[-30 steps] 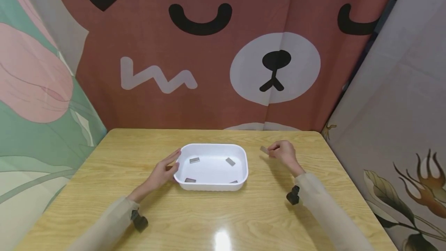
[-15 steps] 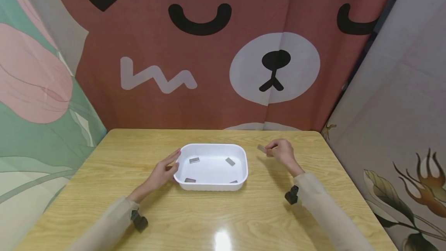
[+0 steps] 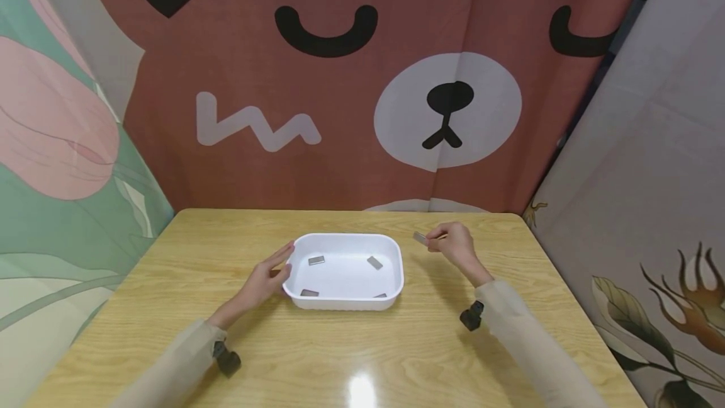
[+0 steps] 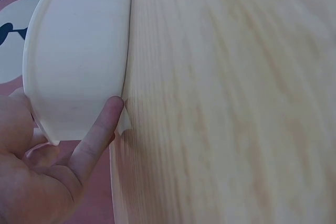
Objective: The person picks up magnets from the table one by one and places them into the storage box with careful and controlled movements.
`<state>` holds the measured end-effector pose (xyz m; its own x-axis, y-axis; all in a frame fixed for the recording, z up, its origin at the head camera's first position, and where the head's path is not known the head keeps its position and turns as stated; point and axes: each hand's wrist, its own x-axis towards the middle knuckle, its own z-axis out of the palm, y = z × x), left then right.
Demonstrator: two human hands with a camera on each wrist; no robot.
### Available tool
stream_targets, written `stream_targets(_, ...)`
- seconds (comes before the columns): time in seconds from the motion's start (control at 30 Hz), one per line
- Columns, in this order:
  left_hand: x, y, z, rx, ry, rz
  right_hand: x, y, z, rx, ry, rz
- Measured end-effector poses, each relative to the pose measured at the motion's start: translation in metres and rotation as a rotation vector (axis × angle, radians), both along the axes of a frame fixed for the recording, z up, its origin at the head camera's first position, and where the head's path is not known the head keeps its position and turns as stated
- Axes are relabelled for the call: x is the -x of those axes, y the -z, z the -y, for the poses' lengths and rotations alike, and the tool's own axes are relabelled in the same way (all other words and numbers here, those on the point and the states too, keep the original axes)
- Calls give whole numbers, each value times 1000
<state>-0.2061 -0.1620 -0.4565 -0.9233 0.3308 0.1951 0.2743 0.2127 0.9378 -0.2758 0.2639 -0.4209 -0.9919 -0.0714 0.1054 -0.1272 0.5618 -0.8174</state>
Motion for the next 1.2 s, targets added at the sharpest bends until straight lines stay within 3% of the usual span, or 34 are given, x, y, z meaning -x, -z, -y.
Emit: stream_targets(1.2, -1, -1, -1, 5, -13, -14, -13, -2, 44, 22, -81, -33)
